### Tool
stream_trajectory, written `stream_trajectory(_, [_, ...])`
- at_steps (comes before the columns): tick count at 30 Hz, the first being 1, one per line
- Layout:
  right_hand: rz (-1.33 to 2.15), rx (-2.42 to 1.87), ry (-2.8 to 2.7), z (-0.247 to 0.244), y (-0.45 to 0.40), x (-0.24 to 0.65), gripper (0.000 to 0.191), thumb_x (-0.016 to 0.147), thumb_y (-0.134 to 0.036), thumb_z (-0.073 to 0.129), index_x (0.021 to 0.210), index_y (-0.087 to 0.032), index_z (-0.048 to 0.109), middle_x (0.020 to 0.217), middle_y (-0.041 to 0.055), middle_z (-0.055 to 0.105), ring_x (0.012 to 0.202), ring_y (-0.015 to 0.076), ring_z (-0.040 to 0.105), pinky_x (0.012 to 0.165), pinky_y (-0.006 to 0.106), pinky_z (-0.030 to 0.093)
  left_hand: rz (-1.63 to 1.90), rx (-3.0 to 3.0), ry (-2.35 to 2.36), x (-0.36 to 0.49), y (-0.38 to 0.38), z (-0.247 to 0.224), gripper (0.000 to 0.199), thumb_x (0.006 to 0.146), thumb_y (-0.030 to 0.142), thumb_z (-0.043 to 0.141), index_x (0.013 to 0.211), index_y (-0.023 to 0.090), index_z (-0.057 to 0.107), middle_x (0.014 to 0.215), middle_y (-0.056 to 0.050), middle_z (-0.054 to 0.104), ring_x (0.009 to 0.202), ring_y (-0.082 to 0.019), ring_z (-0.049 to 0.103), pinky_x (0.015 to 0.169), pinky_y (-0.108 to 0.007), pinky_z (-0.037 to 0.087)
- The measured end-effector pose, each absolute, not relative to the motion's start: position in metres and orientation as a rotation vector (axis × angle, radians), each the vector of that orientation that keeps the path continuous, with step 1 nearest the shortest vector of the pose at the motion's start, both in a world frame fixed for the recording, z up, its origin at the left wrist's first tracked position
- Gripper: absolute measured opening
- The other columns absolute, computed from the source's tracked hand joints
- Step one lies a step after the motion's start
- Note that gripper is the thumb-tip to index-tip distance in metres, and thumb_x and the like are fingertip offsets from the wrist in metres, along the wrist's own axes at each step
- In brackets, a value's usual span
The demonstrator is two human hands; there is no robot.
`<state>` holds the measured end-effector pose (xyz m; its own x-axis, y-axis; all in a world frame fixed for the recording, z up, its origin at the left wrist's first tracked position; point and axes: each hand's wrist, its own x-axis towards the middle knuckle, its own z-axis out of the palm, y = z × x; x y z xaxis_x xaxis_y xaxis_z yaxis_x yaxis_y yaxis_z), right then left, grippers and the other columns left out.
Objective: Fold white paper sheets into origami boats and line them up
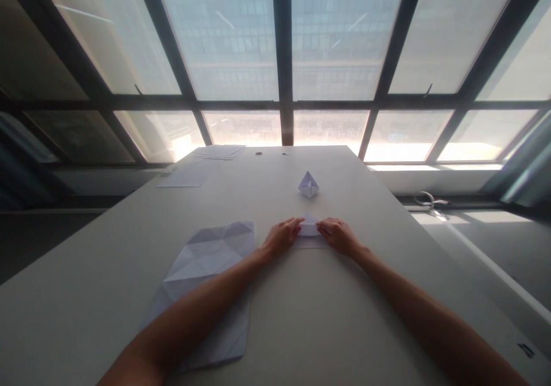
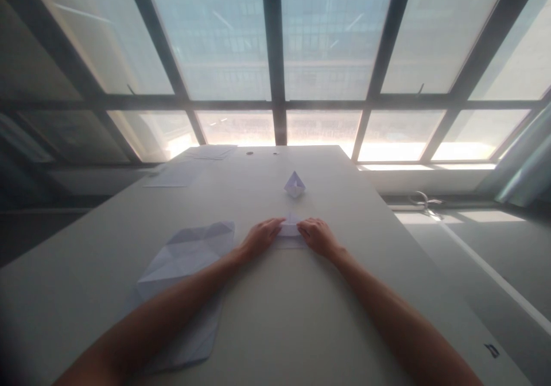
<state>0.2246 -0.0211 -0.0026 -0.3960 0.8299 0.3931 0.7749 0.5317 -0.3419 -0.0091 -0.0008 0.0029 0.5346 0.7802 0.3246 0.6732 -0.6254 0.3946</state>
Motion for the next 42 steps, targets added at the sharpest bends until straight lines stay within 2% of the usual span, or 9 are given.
stream_trajectory(5, [0.098, -1.372, -2.206, -0.004, -0.021, 0.223, 0.028, 0.092, -0.020, 0.056, 0.118, -0.022, 0.065, 0.113, 0.0069, 0.069, 0.105, 0.0200, 0.061, 0.095, 0.032, 0.043, 0.686, 2.635, 1.246, -0.010, 0.000, 0.002, 0.034, 0.095, 0.020, 0.048, 0.126, 0.027, 0.061, 0.121, -0.004, 0.063, 0.106, -0.019, 0.062, 0.095, -0.032, 0.048])
stream_trajectory(9, [-0.046, -1.453, -2.169, -0.001, -0.023, 0.220, 0.022, 0.089, -0.018, 0.060, 0.108, -0.020, 0.069, 0.118, 0.0094, 0.064, 0.112, 0.0239, 0.054, 0.096, 0.037, 0.041, 0.717, 2.769, 1.202, -0.009, 0.002, 0.000, 0.029, 0.095, 0.016, 0.048, 0.109, 0.026, 0.072, 0.134, -0.006, 0.057, 0.125, -0.024, 0.051, 0.111, -0.045, 0.034])
stream_trajectory(12, [-0.027, -1.459, -2.215, 0.000, -0.026, 0.215, 0.016, 0.091, -0.018, 0.057, 0.097, -0.021, 0.072, 0.107, 0.0081, 0.066, 0.105, 0.0221, 0.055, 0.094, 0.035, 0.042, 0.640, 2.809, 0.946, -0.006, 0.002, -0.003, 0.035, 0.097, 0.016, 0.042, 0.119, 0.026, 0.068, 0.136, -0.003, 0.057, 0.127, -0.021, 0.051, 0.113, -0.039, 0.033])
stream_trajectory(15, [0.064, -1.420, -2.273, -0.003, -0.030, 0.208, 0.021, 0.093, -0.017, 0.050, 0.100, -0.020, 0.071, 0.104, 0.0076, 0.066, 0.103, 0.0198, 0.056, 0.094, 0.030, 0.042, 0.521, 2.803, 0.830, -0.003, 0.002, -0.006, 0.041, 0.101, 0.027, 0.038, 0.139, 0.026, 0.052, 0.144, -0.003, 0.052, 0.133, -0.020, 0.046, 0.114, -0.036, 0.032])
stream_trajectory(20, [0.151, -1.437, -2.266, -0.013, -0.029, 0.200, 0.041, 0.098, -0.021, 0.037, 0.134, -0.014, 0.055, 0.136, 0.0125, 0.056, 0.127, 0.0202, 0.046, 0.109, 0.034, 0.032, 0.275, 2.817, 0.923, -0.002, 0.000, -0.008, 0.066, 0.100, 0.054, 0.031, 0.155, 0.019, 0.018, 0.159, -0.009, 0.023, 0.147, -0.025, 0.021, 0.119, -0.043, 0.018])
stream_trajectory(27, [0.202, -1.714, -2.277, -0.023, -0.024, 0.202, 0.062, 0.100, -0.044, 0.027, 0.149, -0.005, 0.033, 0.157, 0.0174, 0.027, 0.146, 0.0252, 0.019, 0.118, 0.043, 0.012, 0.128, 2.810, 1.175, -0.003, -0.002, -0.009, 0.079, 0.094, 0.070, 0.021, 0.155, 0.019, 0.022, 0.161, -0.009, 0.017, 0.147, -0.038, 0.002, 0.117, -0.052, 0.011])
stream_trajectory(31, [0.202, -1.861, -2.202, -0.024, -0.021, 0.205, 0.067, 0.099, -0.050, 0.029, 0.150, -0.006, 0.032, 0.157, 0.0197, 0.023, 0.147, 0.0281, 0.016, 0.117, 0.048, 0.013, 0.150, 2.765, 1.333, -0.003, 0.000, -0.016, 0.085, 0.093, 0.072, 0.019, 0.153, 0.012, 0.025, 0.160, -0.015, 0.015, 0.147, -0.039, 0.004, 0.117, -0.054, 0.010])
stream_trajectory(36, [0.170, -1.796, -2.168, -0.028, -0.020, 0.209, 0.060, 0.099, -0.040, 0.032, 0.147, -0.005, 0.035, 0.155, 0.0222, 0.028, 0.145, 0.0305, 0.021, 0.116, 0.052, 0.016, 0.262, 2.709, 1.432, -0.002, 0.003, -0.022, 0.080, 0.096, 0.065, 0.022, 0.150, 0.006, 0.030, 0.157, -0.022, 0.021, 0.147, -0.035, 0.014, 0.117, -0.049, 0.013])
stream_trajectory(42, [0.137, -1.753, -2.134, -0.031, -0.020, 0.210, 0.056, 0.097, -0.034, 0.036, 0.146, -0.006, 0.038, 0.153, 0.0218, 0.032, 0.144, 0.0300, 0.025, 0.116, 0.051, 0.018, 0.312, 2.679, 1.433, -0.004, 0.003, -0.021, 0.065, 0.098, 0.055, 0.031, 0.149, 0.015, 0.033, 0.158, -0.017, 0.025, 0.147, -0.034, 0.017, 0.116, -0.049, 0.018])
